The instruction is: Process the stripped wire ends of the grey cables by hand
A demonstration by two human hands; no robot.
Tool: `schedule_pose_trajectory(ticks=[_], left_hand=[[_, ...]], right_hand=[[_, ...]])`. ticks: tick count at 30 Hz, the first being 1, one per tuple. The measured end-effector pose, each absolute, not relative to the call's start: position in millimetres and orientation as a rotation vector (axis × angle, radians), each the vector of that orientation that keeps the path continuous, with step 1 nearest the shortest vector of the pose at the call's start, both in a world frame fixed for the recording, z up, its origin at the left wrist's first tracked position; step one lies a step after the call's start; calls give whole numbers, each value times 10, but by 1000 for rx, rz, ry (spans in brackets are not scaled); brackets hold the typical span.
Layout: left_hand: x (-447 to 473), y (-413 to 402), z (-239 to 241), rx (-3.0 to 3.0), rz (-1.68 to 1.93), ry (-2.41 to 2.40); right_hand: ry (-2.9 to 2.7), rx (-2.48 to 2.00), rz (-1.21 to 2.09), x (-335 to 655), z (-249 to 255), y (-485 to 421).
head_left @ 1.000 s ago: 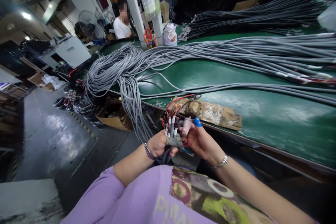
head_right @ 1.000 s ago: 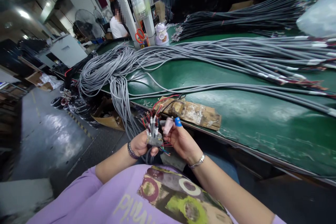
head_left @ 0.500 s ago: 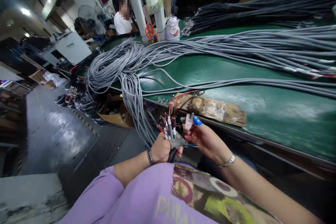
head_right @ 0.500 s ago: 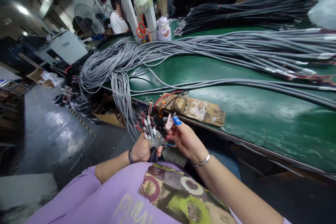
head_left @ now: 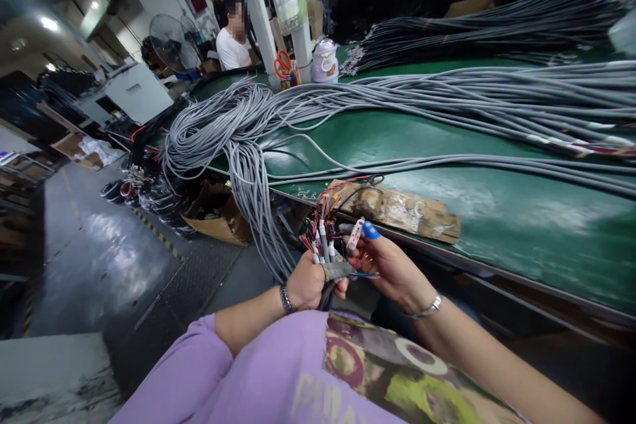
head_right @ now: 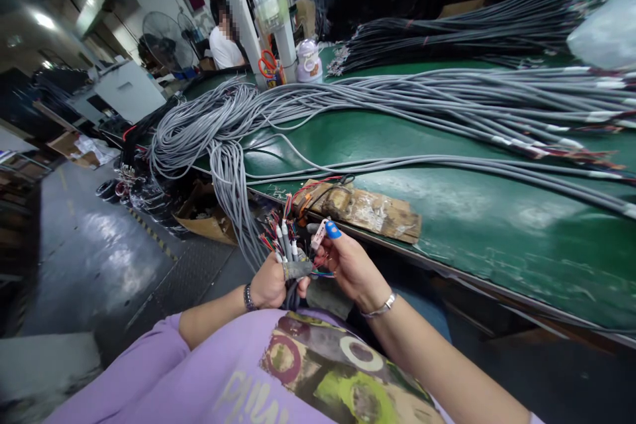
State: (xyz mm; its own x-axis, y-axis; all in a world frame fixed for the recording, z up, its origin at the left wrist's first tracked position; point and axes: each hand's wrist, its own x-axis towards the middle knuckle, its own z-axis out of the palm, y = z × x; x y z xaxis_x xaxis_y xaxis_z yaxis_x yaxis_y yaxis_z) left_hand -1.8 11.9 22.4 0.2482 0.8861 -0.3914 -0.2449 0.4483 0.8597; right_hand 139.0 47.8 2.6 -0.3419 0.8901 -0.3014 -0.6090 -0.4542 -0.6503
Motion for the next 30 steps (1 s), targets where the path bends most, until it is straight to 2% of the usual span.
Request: schedule_pose_trajectory(ticks=[2,7,14,20,30], left_hand=[[-25,116,228,774,879,1031],[-32,125,232,778,870,1036],[2,159,196,757,873,1037],[11,170,152,746,850,1053],[-118,28,116,819,861,1075]], right_hand=[[-577,-816,1859,1378,-11,483],[-742,-977,1433,1362,-97,482],[-506,-786,1857,1346,-94,557],[-435,-732,1829,1312,-109,597],[-454,-684,1970,1388,-82,509]])
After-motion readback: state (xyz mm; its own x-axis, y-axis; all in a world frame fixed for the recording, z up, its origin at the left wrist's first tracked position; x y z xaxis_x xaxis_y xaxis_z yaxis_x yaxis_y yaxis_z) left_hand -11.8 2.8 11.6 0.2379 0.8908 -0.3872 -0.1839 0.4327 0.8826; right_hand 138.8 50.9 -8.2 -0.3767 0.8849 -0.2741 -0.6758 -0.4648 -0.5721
